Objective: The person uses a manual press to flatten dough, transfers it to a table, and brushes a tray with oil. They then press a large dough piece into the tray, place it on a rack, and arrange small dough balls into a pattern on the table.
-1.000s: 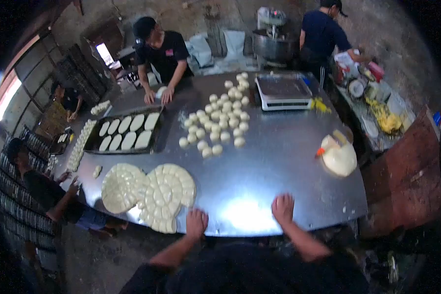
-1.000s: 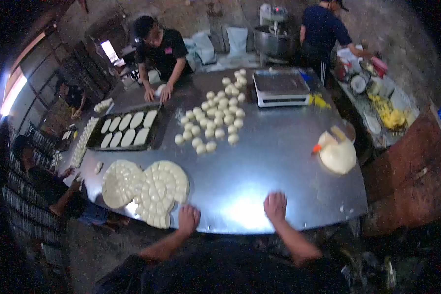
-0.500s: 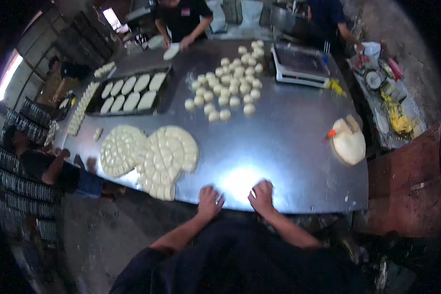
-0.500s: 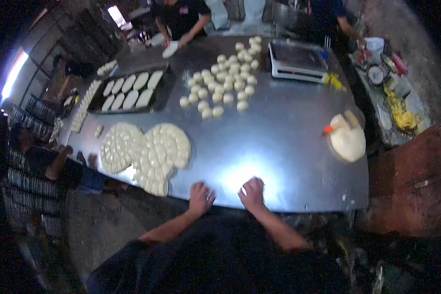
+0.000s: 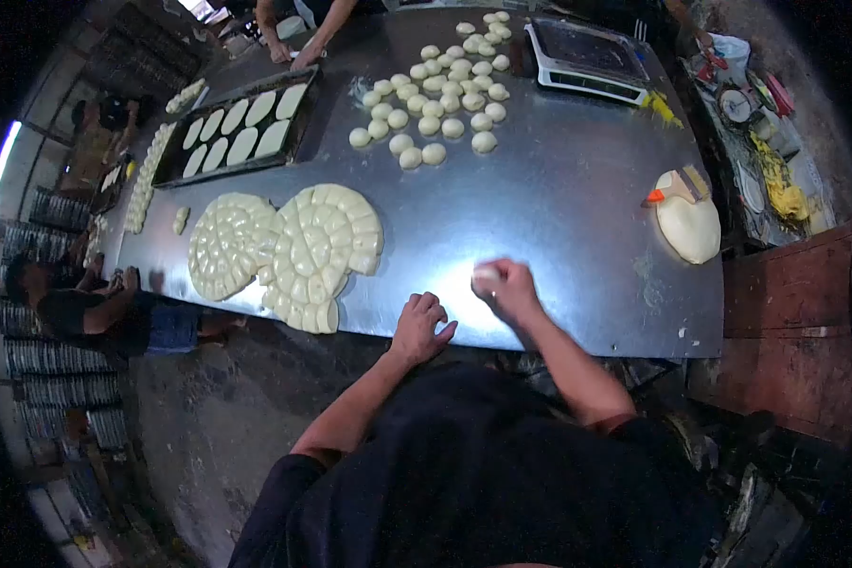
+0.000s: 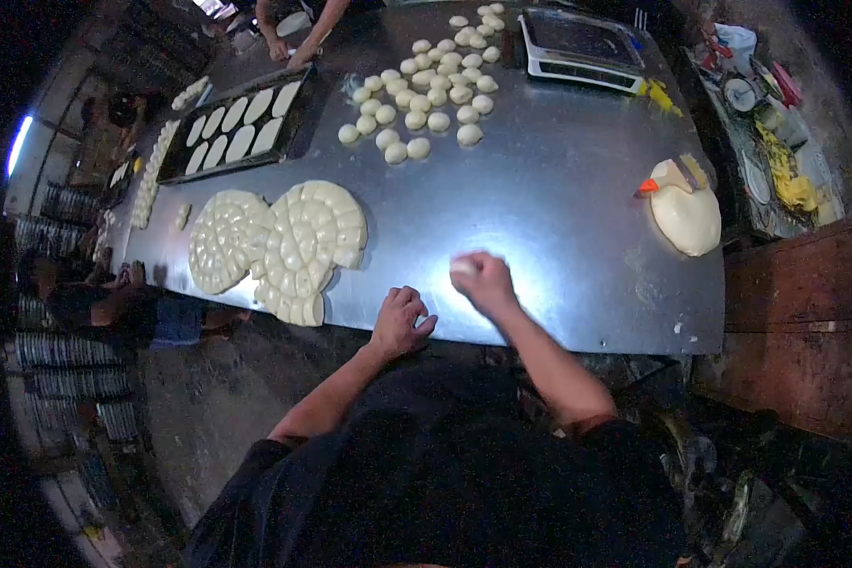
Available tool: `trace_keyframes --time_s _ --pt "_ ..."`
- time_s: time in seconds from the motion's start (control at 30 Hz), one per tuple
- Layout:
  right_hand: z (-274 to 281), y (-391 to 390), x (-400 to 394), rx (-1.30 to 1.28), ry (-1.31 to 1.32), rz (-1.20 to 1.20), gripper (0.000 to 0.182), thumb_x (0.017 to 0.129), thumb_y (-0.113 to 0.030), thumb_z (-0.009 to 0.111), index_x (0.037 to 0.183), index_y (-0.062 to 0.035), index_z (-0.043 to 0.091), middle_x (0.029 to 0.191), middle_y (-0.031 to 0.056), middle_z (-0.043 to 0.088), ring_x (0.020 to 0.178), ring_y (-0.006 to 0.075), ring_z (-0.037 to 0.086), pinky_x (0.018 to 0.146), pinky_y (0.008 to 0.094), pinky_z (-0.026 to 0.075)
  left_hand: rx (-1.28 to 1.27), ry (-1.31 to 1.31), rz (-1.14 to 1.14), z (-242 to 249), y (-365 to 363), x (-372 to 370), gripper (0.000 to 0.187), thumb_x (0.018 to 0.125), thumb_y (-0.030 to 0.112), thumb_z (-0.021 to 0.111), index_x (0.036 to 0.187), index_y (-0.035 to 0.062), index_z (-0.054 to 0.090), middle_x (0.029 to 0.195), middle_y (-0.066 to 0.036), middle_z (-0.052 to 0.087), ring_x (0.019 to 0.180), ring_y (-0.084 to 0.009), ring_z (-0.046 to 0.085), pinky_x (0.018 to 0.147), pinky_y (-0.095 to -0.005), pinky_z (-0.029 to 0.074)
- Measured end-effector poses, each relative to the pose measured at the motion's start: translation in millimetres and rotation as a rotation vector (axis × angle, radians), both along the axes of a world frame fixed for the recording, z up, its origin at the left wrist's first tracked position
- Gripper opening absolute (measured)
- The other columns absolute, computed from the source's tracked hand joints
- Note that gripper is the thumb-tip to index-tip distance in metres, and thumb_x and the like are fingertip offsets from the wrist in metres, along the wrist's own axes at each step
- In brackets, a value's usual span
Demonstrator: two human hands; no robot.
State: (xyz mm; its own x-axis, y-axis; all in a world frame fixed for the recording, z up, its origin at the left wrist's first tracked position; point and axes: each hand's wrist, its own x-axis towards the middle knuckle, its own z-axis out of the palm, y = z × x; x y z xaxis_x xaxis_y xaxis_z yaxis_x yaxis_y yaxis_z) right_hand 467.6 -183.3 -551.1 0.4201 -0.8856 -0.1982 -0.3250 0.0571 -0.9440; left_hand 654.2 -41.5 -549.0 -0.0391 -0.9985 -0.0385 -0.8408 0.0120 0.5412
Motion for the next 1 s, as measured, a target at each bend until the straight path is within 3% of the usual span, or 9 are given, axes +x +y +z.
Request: trace_keyframes --time_s 0.17,0.27,0.43,0.5,0.57,0.73,0.8,0.9,1.0 --pt "76 -131 33 -0.78 -0.027 -0.087 0.053 0.076 -0.021 0.076 0.126 -0.0111 0.061 0.102 0.0127 0.067 0.089 0.0276 0.066 0.08 0.0369 0.054 -0.173 0.035 -0.077 13 12 9 0.032 0.076 0.008 0.068 0.107 0.005 0.063 0.121 -0.017 0.055 0.115 -0.0396 0.05 0.096 -0.0448 0.044" --pt "50 -152 37 -0.845 0.325 0.018 0.055 0.075 -0.014 0.078 0.127 -0.0102 0.061 0.111 0.0111 0.062 0.089 0.0229 0.064 0.075 0.0355 0.053 -0.025 0.158 0.169 14 26 10 0.038 0.075 0.006 0.068 0.112 0.0045 0.062 0.117 -0.017 0.059 0.112 -0.0371 0.054 0.097 -0.0437 0.045" --pt "80 -25 41 -0.229 -0.075 0.562 0.063 0.074 -0.018 0.076 0.133 -0.0199 0.055 0.122 0.0105 0.055 0.099 0.0308 0.063 0.084 0.0393 0.054 -0.014 0.422 0.746 50 9 11 0.067 0.072 0.013 0.079 0.132 0.0052 0.049 0.097 -0.015 0.066 0.094 -0.0242 0.065 0.084 -0.036 0.052" --pt "73 8 56 -0.534 -0.194 0.743 0.059 0.074 -0.016 0.076 0.13 -0.0218 0.059 0.121 0.0103 0.056 0.101 0.0286 0.063 0.085 0.0385 0.053 -0.111 0.542 0.642 102 -13 5 0.08 0.073 0.013 0.081 0.142 0.007 0.04 0.103 -0.012 0.061 0.095 -0.0218 0.062 0.086 -0.0346 0.052" --pt "87 -8 66 -0.494 -0.307 0.511 0.035 0.074 -0.014 0.075 0.108 -0.0111 0.068 0.113 0.0114 0.059 0.099 0.025 0.063 0.082 0.036 0.053 -0.262 0.789 0.461 119 -28 10 0.093 0.074 0.016 0.083 0.15 0.0106 0.03 0.124 -0.014 0.054 0.108 -0.023 0.056 0.089 -0.0355 0.052" --pt "105 -176 69 -1.004 -0.121 -0.342 0.041 0.085 -0.02 0.072 0.123 -0.0084 0.061 0.105 0.0118 0.063 0.081 0.0207 0.065 0.065 0.0295 0.052 -0.253 0.669 0.464 77 -14 78 0.069 0.082 0.011 0.076 0.142 0.0068 0.043 0.123 -0.012 0.058 0.099 -0.0188 0.059 0.084 -0.0297 0.052" --pt "58 -237 54 -1.008 0.478 -0.255 0.04 0.088 -0.03 0.066 0.121 -0.0073 0.063 0.107 0.0154 0.062 0.084 0.0349 0.065 0.073 0.0421 0.052 -0.182 0.851 0.592 55 12 97 0.052 0.087 0.008 0.071 0.134 0.004 0.051 0.113 -0.01 0.062 0.092 -0.0142 0.06 0.081 -0.0267 0.051" --pt "22 -212 63 -1.202 0.492 -0.159 0.034 0.089 -0.034 0.062 0.11 -0.0072 0.067 0.105 0.0155 0.063 0.083 0.0394 0.063 0.075 0.0471 0.05 -0.151 0.813 0.765 53 44 123 0.036 0.091 0.01 0.066 0.126 0.0012 0.058 0.101 -0.008 0.065 0.087 -0.011 0.061 0.077 -0.0264 0.051" --pt "30 -86 145 -0.441 0.616 -0.047 0.037 0.088 -0.04 0.061 0.085 -0.0044 0.07 0.082 0.0173 0.068 0.082 0.0394 0.065 0.074 0.0475 0.05 -0.086 0.741 0.9 41 60 148 0.024 0.092 0.012 0.064 0.113 0.0001 0.065 0.091 -0.008 0.068 0.079 -0.0129 0.063 0.073 -0.0283 0.052"
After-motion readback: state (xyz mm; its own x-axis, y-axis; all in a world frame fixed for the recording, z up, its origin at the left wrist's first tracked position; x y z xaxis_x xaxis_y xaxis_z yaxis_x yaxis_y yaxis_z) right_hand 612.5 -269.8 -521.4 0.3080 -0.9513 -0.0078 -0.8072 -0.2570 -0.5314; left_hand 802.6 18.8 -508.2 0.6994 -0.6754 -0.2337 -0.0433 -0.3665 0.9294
